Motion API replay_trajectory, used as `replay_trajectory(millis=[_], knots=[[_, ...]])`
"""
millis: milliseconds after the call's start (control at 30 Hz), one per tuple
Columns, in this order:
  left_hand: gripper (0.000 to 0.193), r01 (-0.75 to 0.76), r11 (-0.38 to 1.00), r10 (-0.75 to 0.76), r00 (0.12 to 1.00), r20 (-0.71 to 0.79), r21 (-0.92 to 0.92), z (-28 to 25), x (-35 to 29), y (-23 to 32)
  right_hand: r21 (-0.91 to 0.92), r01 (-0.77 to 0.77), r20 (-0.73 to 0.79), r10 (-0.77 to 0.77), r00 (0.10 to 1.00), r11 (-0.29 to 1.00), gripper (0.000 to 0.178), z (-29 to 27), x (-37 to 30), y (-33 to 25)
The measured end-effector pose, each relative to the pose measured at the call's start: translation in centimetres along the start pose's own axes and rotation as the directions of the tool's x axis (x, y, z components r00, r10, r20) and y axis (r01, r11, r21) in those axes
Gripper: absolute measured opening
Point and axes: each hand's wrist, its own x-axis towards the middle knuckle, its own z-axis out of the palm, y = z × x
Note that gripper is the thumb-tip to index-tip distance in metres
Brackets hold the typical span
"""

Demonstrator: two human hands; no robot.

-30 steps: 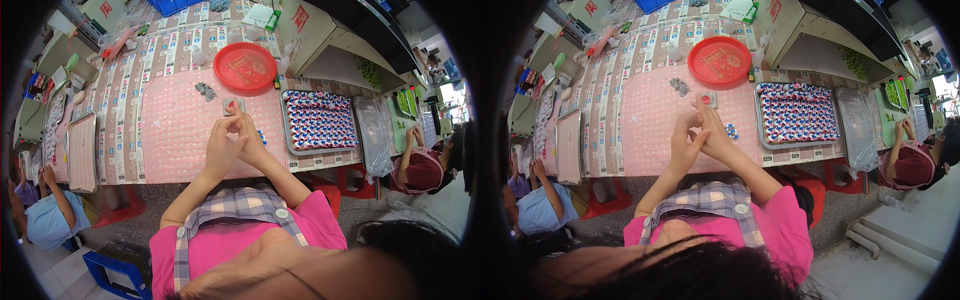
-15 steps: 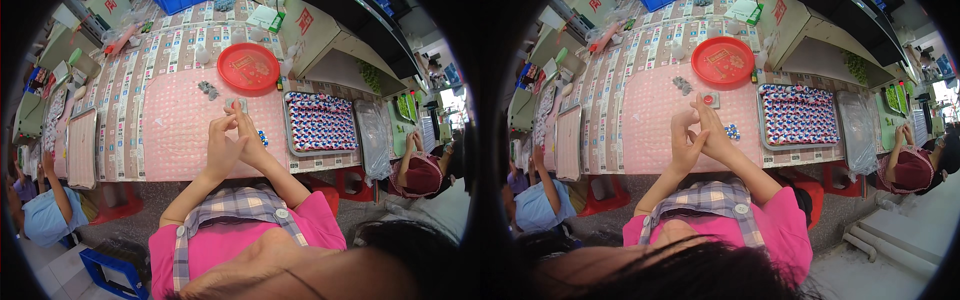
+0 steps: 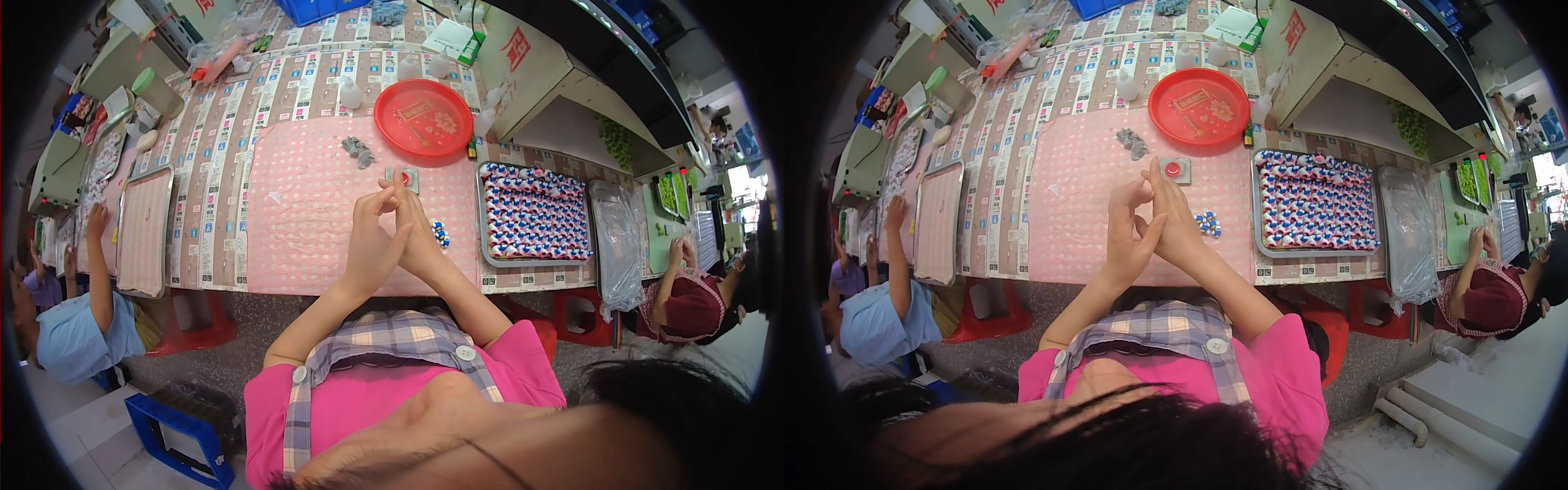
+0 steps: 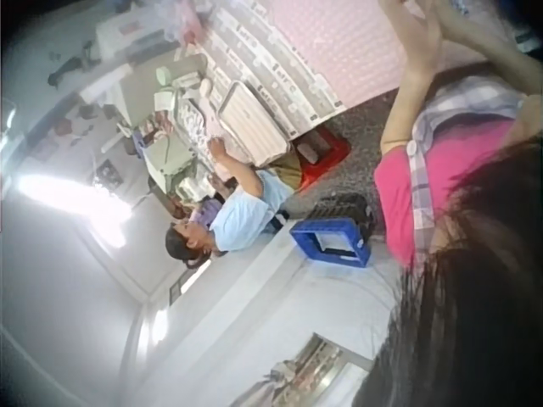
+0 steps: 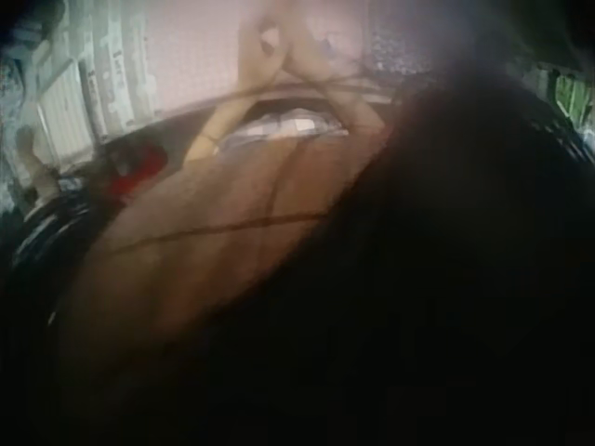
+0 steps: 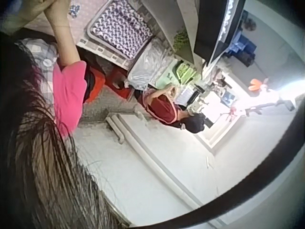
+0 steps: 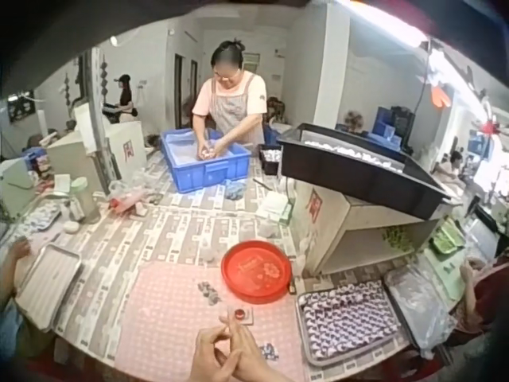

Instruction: The person assembles small toy components by fitting small decorative pieces into white rings by hand and placing the assembled items onto a tray.

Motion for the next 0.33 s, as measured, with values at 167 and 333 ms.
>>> replay_trajectory(millis=[167, 333], knots=[[0.061, 0.197, 0.979, -0.195, 0.98, 0.038, -0.054, -0.4, 0.3, 0.8, -0.018, 0.016, -0.02, -0.016, 1.0, 1.0, 0.09, 0.2, 0.1, -0.6], [0.065, 0.232, 0.968, -0.235, 0.972, -0.02, -0.097, -0.1, -0.3, -0.2, -0.019, 0.049, -0.048, -0.049, 0.998, 0.999, 0.087, 0.3, 0.4, -0.8]])
